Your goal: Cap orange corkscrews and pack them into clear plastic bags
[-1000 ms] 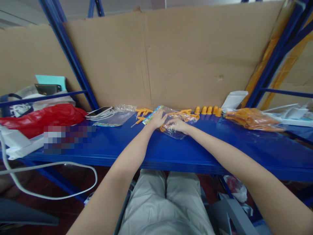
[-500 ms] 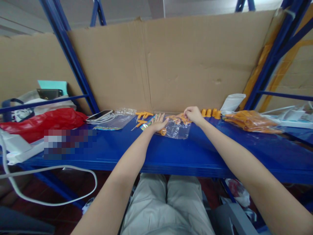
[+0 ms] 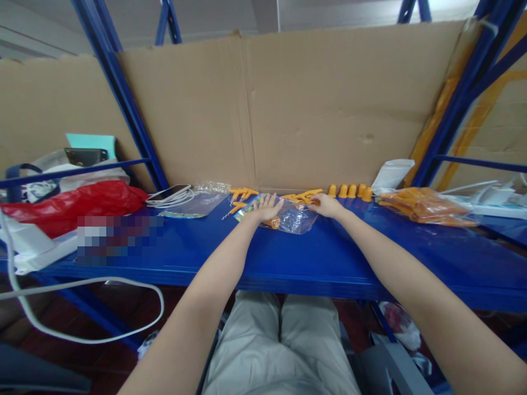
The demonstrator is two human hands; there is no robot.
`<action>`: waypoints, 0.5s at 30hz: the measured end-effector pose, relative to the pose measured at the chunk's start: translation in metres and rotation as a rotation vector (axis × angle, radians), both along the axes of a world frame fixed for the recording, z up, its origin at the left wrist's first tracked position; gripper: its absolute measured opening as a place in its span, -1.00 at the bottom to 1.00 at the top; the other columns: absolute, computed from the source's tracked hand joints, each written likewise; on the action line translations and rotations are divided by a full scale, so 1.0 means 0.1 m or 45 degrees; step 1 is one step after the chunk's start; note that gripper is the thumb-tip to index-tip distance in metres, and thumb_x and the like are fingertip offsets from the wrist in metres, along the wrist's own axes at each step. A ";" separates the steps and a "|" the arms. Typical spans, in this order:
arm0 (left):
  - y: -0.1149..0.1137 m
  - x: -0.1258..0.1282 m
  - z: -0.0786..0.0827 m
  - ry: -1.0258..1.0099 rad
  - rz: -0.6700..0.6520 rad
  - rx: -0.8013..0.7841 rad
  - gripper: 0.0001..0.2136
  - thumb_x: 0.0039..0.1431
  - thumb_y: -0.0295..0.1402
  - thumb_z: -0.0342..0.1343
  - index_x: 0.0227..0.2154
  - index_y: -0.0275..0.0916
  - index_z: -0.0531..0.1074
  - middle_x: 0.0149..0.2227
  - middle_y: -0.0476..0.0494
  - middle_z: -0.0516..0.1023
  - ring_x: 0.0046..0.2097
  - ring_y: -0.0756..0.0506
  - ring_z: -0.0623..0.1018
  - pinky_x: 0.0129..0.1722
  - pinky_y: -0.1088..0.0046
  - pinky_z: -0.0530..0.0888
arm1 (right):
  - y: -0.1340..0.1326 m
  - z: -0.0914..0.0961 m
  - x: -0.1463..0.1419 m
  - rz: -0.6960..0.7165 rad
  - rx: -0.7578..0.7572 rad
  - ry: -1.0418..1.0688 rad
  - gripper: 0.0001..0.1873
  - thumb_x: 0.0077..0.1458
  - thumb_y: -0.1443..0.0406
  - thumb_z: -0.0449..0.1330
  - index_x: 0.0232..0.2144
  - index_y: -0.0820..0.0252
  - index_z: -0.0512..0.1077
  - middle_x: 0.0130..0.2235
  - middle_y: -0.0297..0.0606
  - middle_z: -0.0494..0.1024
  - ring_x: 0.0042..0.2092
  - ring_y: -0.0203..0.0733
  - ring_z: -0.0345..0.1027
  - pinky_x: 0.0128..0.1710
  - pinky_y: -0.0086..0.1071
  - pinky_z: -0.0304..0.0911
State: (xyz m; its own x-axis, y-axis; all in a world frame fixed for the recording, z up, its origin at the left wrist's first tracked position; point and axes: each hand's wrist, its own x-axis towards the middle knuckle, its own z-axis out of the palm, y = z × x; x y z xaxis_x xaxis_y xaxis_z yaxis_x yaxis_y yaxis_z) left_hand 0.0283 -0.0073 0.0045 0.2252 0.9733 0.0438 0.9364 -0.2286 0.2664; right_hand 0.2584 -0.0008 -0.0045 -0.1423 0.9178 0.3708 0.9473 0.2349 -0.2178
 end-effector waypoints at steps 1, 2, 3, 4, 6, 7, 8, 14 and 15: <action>0.01 0.00 0.00 0.009 0.006 0.002 -0.28 0.18 0.10 -0.57 0.34 -0.14 -0.25 0.38 -0.06 -0.30 0.36 -0.16 -0.30 0.29 0.05 -0.13 | -0.03 0.01 0.00 -0.032 0.003 -0.043 -0.70 0.07 0.19 0.17 -0.15 0.17 0.48 -0.09 -0.15 0.57 -0.07 -0.07 0.44 -0.12 -0.31 0.31; 0.01 0.00 -0.01 0.016 0.010 0.005 -0.29 0.19 0.09 -0.57 0.34 -0.14 -0.25 0.37 -0.06 -0.30 0.36 -0.16 -0.29 0.29 0.04 -0.12 | -0.05 0.02 0.00 -0.053 0.010 -0.088 -0.70 0.09 0.14 0.15 -0.17 0.17 0.47 -0.11 -0.14 0.57 -0.09 -0.06 0.44 -0.15 -0.31 0.30; 0.02 0.00 -0.01 0.021 0.012 0.007 -0.29 0.19 0.09 -0.57 0.34 -0.15 -0.24 0.37 -0.07 -0.29 0.36 -0.17 -0.29 0.28 0.04 -0.12 | -0.07 0.03 0.00 -0.061 0.015 -0.133 -0.67 0.10 0.09 0.14 -0.20 0.17 0.47 -0.13 -0.13 0.58 -0.11 -0.05 0.44 -0.18 -0.31 0.30; 0.03 0.00 -0.01 0.022 0.010 0.007 -0.29 0.19 0.09 -0.56 0.34 -0.16 -0.24 0.37 -0.08 -0.29 0.36 -0.17 -0.28 0.29 0.04 -0.12 | -0.09 0.03 0.00 -0.063 0.016 -0.172 -0.64 0.10 0.05 0.13 -0.22 0.18 0.47 -0.14 -0.11 0.58 -0.12 -0.04 0.45 -0.20 -0.31 0.29; 0.03 0.00 -0.02 0.020 0.000 -0.002 -0.28 0.19 0.09 -0.55 0.34 -0.18 -0.24 0.37 -0.08 -0.30 0.36 -0.18 -0.28 0.29 0.04 -0.13 | -0.10 0.03 0.00 -0.074 0.010 -0.220 -0.55 0.07 -0.04 0.12 -0.24 0.20 0.47 -0.15 -0.08 0.57 -0.13 -0.01 0.44 -0.20 -0.30 0.28; 0.04 0.00 -0.02 0.018 -0.001 -0.008 -0.28 0.19 0.09 -0.54 0.34 -0.18 -0.24 0.37 -0.08 -0.30 0.36 -0.18 -0.29 0.29 0.04 -0.14 | -0.10 0.02 -0.01 -0.085 0.003 -0.233 -0.52 0.05 -0.08 0.12 -0.25 0.20 0.47 -0.16 -0.06 0.57 -0.13 0.00 0.44 -0.20 -0.29 0.28; 0.03 0.00 -0.02 0.015 -0.001 -0.015 -0.28 0.19 0.08 -0.54 0.34 -0.17 -0.24 0.37 -0.07 -0.31 0.36 -0.18 -0.29 0.28 0.04 -0.14 | -0.10 0.02 -0.02 -0.099 -0.005 -0.238 -0.50 0.03 -0.10 0.12 -0.26 0.20 0.47 -0.18 -0.05 0.58 -0.14 0.01 0.44 -0.20 -0.30 0.27; 0.00 0.00 0.00 0.018 0.022 -0.019 -0.30 0.20 0.07 -0.54 0.34 -0.14 -0.22 0.37 -0.05 -0.29 0.36 -0.19 -0.28 0.28 0.02 -0.13 | -0.08 0.01 -0.05 -0.188 -0.005 -0.104 -0.68 0.07 0.09 0.12 -0.30 0.22 0.48 -0.26 -0.06 0.58 -0.19 -0.05 0.46 -0.26 -0.35 0.26; 0.00 0.01 0.01 0.025 0.025 -0.018 -0.31 0.21 0.07 -0.54 0.34 -0.15 -0.22 0.37 -0.06 -0.28 0.36 -0.19 -0.28 0.28 0.03 -0.13 | -0.07 0.02 -0.04 -0.195 0.016 -0.045 -0.71 0.06 0.14 0.12 -0.30 0.23 0.47 -0.28 -0.07 0.58 -0.21 -0.06 0.45 -0.27 -0.36 0.26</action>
State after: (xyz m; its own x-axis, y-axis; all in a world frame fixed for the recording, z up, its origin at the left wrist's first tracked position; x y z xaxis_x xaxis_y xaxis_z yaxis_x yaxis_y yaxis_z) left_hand 0.0289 -0.0074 0.0050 0.2063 0.9782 0.0254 0.9458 -0.2060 0.2512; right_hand 0.2546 -0.0082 -0.0026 -0.0145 0.9250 0.3797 0.9793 0.0897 -0.1812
